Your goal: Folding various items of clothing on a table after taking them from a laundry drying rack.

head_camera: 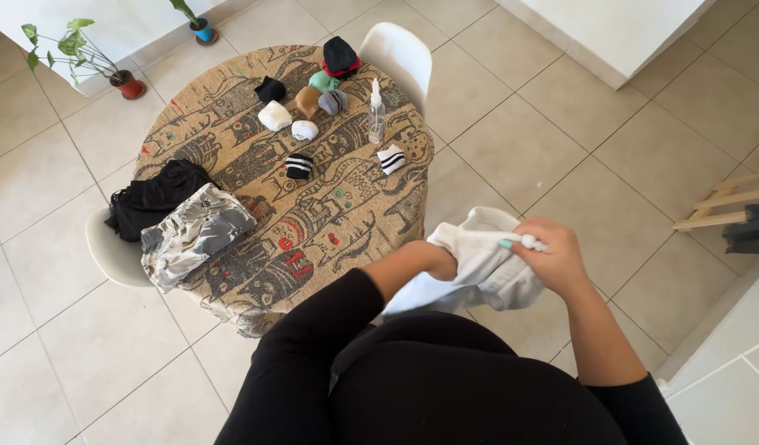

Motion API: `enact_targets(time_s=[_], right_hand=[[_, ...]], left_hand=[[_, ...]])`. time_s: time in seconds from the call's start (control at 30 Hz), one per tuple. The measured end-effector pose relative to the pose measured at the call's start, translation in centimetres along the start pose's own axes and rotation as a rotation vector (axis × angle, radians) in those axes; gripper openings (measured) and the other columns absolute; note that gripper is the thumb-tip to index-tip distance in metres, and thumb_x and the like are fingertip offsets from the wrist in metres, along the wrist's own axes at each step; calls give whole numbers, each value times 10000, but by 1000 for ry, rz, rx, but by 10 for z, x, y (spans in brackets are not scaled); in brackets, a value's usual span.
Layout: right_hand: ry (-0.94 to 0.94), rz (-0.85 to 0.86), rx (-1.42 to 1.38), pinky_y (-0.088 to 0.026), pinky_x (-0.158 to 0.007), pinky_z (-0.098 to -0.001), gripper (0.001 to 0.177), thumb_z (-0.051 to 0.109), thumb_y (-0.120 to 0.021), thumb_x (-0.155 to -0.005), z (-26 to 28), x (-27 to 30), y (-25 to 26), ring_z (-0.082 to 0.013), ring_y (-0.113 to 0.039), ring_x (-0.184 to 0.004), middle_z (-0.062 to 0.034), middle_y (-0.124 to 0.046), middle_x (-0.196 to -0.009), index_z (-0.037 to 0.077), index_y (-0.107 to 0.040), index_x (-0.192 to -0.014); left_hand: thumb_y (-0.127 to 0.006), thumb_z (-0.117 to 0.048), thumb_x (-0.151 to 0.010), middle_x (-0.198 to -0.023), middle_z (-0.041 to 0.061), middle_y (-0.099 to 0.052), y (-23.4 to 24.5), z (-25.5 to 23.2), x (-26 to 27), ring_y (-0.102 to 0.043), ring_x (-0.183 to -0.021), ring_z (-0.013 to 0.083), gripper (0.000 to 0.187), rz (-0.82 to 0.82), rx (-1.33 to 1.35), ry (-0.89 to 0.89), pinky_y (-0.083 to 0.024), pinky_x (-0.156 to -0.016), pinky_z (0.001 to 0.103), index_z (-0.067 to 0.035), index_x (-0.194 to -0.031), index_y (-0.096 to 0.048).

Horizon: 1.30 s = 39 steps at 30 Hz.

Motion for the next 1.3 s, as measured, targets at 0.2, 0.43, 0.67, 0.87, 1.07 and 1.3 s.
enact_targets(time_s=[0.2,0.43,0.67,0.87,1.07,1.3], right_hand=[[31,-110,-54,-447,-673,-267,136,21,-800,-823,-1,-5,40,-130,-573,-750,-36,-660,-838,-5,-684,-889],[193,-83,-57,-495,-760,-274,196,-6,-809,-786,28,-21,43,-142,-613,-863,-40,-664,-983,5,-686,-938],[108,-299,-8,-508,-904,-277,413,-1,-733,-862,-31,-2,103,-160,-594,-1043,-48,-593,-1162,84,-728,-1266],[102,-533,-375,-510,-924,-253,397,271,-739,-1044,-59,19,157,-133,-627,-1020,-74,-659,-1145,-1,-704,-1330],[299,-472,-714,-542,-796,-264,365,290,-836,-979,-58,13,174,-142,-666,-873,-105,-701,-1012,-17,-688,-1109],[93,212,374,-525,-700,-303,255,129,-826,-698,38,-20,136,-211,-670,-773,-30,-708,-848,131,-773,-947]], left_hand=[[-592,-266,-919,-1173,219,-756,112,-37,163,-670,-1060,322,469,-545,998,-309,-526,-910,429,5,-1276,-727],[-832,-261,-818,-1136,96,-728,126,-67,133,-696,-1054,207,594,-659,712,-339,-526,-939,338,-40,-1328,-622],[-715,-4,-780,-1106,82,-727,168,18,211,-694,-974,179,542,-1122,1082,-54,-551,-895,328,-66,-1313,-632],[-544,80,-778,-1171,98,-697,182,60,277,-663,-1098,216,517,-1108,1373,-626,-524,-973,316,9,-1289,-582],[-508,94,-751,-1194,87,-690,203,30,315,-651,-1124,187,611,-1086,1296,-612,-492,-989,282,11,-1348,-604],[-656,60,-855,-1092,72,-735,205,84,307,-675,-1000,163,397,-1342,1184,-370,-519,-928,291,5,-1246,-696]])
Point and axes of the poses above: each hand's wrist, its own x-axis away from the middle knuckle, its own y-axis out of the back of the hand, z = x × y, the point moved 4 cm from there along -x, towards the middle knuckle
